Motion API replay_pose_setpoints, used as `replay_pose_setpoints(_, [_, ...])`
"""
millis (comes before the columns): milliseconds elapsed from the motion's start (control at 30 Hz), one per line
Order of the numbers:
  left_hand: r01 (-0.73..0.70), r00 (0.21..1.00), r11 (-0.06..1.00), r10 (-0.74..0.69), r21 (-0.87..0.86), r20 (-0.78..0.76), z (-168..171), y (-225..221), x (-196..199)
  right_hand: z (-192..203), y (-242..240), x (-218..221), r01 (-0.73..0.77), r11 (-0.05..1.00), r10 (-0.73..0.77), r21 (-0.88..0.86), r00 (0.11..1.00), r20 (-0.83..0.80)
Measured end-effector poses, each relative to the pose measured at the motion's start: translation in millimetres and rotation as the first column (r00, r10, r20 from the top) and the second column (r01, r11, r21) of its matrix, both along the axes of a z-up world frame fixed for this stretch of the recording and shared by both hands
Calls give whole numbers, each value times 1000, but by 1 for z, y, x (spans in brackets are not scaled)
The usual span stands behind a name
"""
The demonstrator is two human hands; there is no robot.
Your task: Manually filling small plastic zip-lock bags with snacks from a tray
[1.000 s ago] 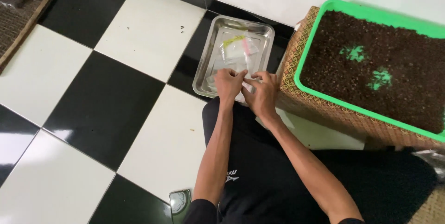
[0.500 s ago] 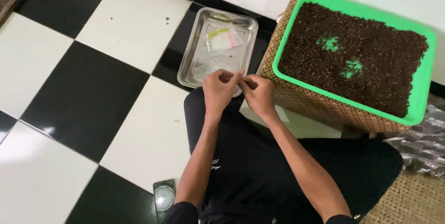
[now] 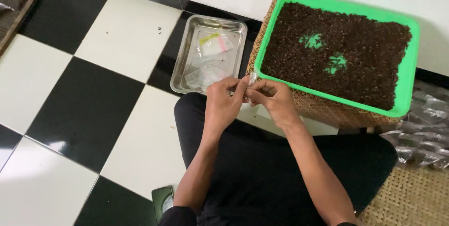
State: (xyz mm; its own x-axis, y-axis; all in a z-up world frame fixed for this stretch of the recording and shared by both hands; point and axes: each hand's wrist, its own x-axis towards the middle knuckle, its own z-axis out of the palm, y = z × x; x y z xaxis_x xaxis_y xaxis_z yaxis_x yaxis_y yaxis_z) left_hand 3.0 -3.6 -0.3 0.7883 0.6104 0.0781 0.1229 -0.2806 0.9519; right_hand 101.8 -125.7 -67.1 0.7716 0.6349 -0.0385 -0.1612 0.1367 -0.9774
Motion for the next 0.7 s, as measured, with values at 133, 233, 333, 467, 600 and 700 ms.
replay_pose_setpoints(133, [89, 996, 996, -89, 4, 17, 1, -18, 13, 15, -30, 3, 25, 1000, -25, -18, 1000, -8])
replay_pose_setpoints(233, [180, 984, 984, -179, -22, 24, 1, -32, 22, 16, -51, 7, 59, 998, -60, -29, 998, -37])
replay_pose_setpoints(333, [262, 965, 965, -262, -21, -6, 0, -44, 28, 20, -70, 10, 119, 993, -119, -28, 993, 5])
replay_pose_setpoints(467, [295, 954, 950, -299, -102, -21, 5, -58, 37, 32, -89, 9, 193, 980, -191, -53, 981, 37])
replay_pose_setpoints(600, [320, 945, 939, -326, -122, -30, 10, -71, 43, 47, -102, 10, 222, 970, -218, -101, 975, 46])
replay_pose_setpoints(700, [334, 941, 928, -337, -163, 9, 6, -76, 50, 39, -116, 16, 179, 981, -176, -72, 983, 52])
